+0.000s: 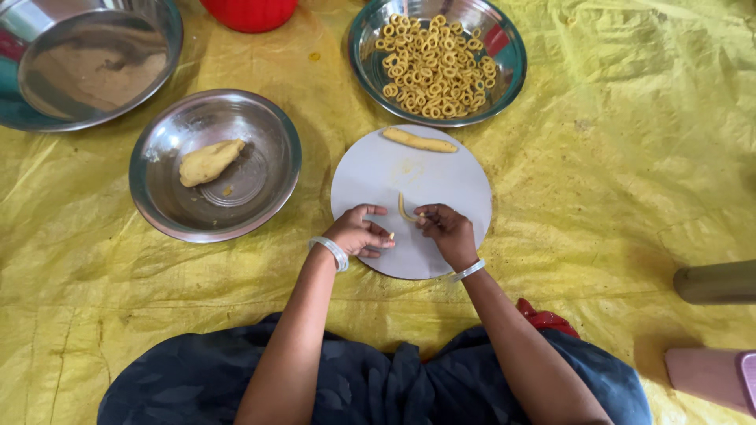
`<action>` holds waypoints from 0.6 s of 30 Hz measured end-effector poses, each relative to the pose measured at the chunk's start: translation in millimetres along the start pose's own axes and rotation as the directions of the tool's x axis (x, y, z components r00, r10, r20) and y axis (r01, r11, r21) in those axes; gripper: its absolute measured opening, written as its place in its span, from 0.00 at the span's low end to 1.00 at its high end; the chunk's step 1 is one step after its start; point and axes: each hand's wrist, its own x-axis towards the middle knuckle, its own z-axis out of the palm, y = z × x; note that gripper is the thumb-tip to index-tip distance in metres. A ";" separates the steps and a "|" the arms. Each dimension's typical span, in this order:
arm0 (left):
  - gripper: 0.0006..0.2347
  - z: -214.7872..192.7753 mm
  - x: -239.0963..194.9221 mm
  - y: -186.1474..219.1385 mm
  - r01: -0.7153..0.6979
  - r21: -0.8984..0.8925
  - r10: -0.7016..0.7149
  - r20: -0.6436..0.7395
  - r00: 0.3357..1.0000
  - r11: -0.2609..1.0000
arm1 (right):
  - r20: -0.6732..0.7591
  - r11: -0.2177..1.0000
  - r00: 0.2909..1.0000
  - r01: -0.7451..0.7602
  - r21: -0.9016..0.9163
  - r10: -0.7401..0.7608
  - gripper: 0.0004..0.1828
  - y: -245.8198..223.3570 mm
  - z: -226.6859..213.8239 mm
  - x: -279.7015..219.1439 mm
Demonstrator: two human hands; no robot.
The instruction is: The person rolls small pieces of dough into thin ropes on a white board, then joins the ends to form rings. The finished rings are placed into a metal bowl. The process is repeated continuously with new dough pieces.
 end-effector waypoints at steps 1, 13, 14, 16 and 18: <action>0.26 -0.1 -4.0 2.0 0.020 0.084 -0.020 -0.002 1.000 0.996 | 0.007 1.000 1.000 -0.017 0.007 0.017 0.10 5.1 -1.1 2.0; 0.18 20.1 72.1 233.4 -0.454 0.678 0.758 -0.240 0.606 0.578 | -0.062 0.995 0.996 0.064 -0.080 -0.069 0.07 2.7 5.0 4.0; 0.15 23.5 72.5 234.4 -0.520 0.726 0.870 -0.224 0.440 0.450 | -0.068 0.996 0.995 0.062 -0.071 -0.067 0.09 0.7 4.4 3.3; 0.11 27.7 64.9 223.5 -0.568 0.807 0.986 -0.150 0.066 0.161 | -0.076 0.997 0.995 0.056 -0.052 -0.060 0.12 -1.4 4.2 1.5; 0.07 34.6 46.5 178.6 -0.538 0.495 0.716 -0.306 0.627 0.682 | -0.079 0.996 0.996 0.040 0.082 -0.034 0.15 -2.2 4.9 -0.2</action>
